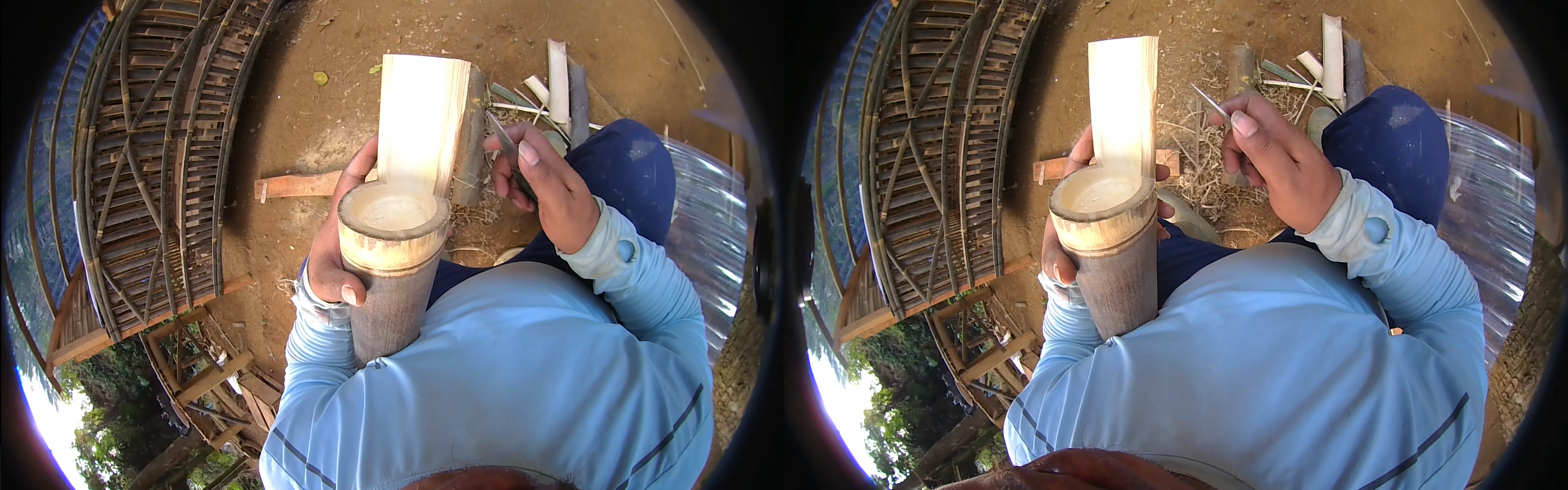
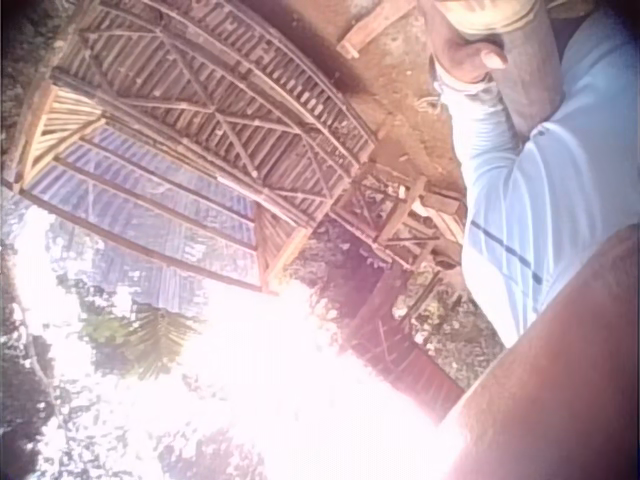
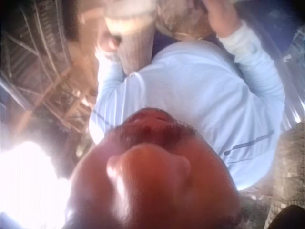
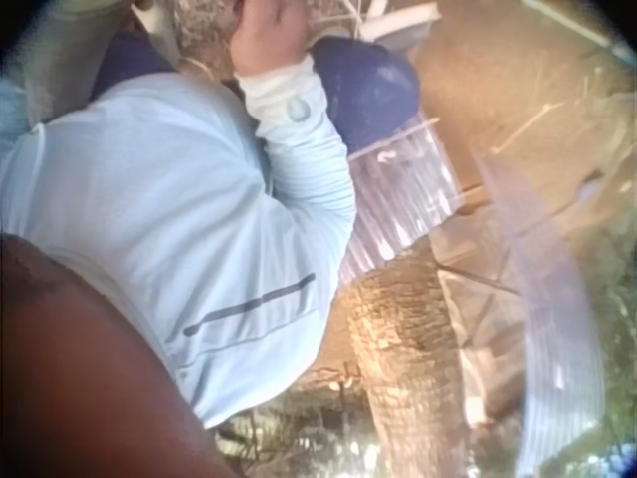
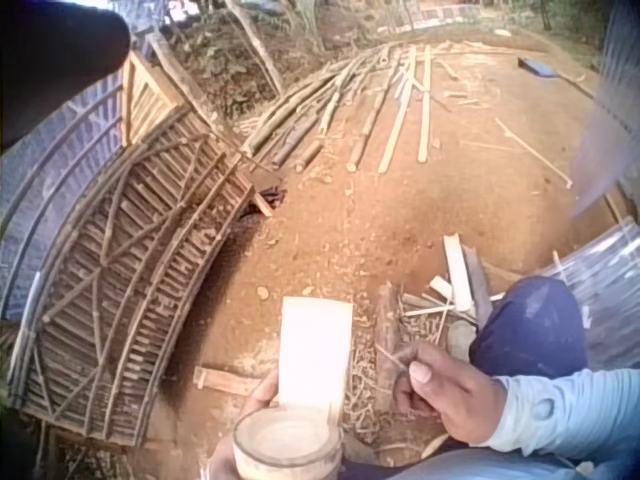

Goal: The person holds a split bamboo segment and uses a small knife to shave and smooth the inner surface. The person repeatedly rotates the bamboo and scrapes away thin layers of material, producing fine shavings that fall to the ground.

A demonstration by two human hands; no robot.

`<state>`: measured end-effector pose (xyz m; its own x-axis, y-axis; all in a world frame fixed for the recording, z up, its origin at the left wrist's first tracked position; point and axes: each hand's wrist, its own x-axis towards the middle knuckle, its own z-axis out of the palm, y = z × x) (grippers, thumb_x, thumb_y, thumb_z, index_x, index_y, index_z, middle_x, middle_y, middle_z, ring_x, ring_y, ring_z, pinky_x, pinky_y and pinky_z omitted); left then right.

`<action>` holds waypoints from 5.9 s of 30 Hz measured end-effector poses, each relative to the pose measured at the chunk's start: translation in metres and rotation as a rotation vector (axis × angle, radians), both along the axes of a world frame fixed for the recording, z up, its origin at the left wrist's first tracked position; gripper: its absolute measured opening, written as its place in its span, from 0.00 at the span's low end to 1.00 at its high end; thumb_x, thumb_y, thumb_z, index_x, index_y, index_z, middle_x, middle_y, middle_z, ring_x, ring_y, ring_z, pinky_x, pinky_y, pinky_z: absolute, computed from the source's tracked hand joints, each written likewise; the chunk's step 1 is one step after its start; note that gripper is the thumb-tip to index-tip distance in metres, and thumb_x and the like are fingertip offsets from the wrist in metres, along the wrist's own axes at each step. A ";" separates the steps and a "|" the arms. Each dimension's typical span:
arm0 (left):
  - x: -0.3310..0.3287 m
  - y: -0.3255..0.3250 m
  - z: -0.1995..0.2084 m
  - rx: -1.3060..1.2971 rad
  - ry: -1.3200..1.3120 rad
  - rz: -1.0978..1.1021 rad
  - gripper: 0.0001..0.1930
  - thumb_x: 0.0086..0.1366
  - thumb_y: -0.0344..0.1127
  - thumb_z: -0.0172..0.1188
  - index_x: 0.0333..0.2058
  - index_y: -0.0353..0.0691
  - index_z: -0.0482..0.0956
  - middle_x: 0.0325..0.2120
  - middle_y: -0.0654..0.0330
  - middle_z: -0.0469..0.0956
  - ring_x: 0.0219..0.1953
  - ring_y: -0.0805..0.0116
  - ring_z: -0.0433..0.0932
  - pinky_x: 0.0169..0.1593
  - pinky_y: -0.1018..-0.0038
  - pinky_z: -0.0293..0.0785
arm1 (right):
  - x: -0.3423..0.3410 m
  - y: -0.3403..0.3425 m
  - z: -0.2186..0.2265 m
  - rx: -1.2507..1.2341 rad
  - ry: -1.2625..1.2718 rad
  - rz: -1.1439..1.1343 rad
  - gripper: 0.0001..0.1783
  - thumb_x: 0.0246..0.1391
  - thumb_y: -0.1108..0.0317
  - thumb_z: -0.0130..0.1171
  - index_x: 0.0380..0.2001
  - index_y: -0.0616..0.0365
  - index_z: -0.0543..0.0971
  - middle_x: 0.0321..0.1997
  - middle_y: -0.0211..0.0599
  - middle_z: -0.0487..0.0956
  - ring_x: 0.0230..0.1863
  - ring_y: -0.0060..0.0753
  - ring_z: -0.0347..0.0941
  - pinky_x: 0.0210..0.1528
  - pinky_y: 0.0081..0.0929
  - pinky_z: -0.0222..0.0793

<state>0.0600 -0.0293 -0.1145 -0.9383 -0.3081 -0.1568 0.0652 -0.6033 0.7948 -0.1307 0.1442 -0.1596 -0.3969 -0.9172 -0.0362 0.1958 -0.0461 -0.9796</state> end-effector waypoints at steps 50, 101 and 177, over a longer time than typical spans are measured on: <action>0.010 0.012 -0.017 0.226 0.003 -0.131 0.66 0.31 0.59 0.78 0.63 0.27 0.53 0.46 0.32 0.69 0.35 0.44 0.80 0.34 0.60 0.83 | -0.013 -0.032 0.028 -0.260 1.190 -0.347 0.17 0.58 0.56 0.60 0.28 0.56 0.69 0.21 0.39 0.69 0.19 0.44 0.71 0.19 0.37 0.65; 0.011 0.004 -0.021 0.254 0.094 -0.175 0.66 0.31 0.55 0.78 0.63 0.27 0.49 0.42 0.31 0.70 0.34 0.39 0.80 0.33 0.56 0.82 | -0.083 -0.039 0.027 -0.182 1.316 -0.505 0.18 0.67 0.56 0.47 0.38 0.62 0.74 0.29 0.42 0.75 0.31 0.50 0.75 0.33 0.36 0.70; 0.026 0.013 -0.026 0.358 0.072 -0.175 0.65 0.34 0.52 0.81 0.65 0.30 0.51 0.42 0.32 0.70 0.38 0.41 0.79 0.40 0.55 0.82 | -0.015 -0.009 0.024 -0.236 0.827 -0.063 0.20 0.63 0.56 0.56 0.48 0.62 0.76 0.34 0.47 0.78 0.34 0.52 0.77 0.36 0.42 0.72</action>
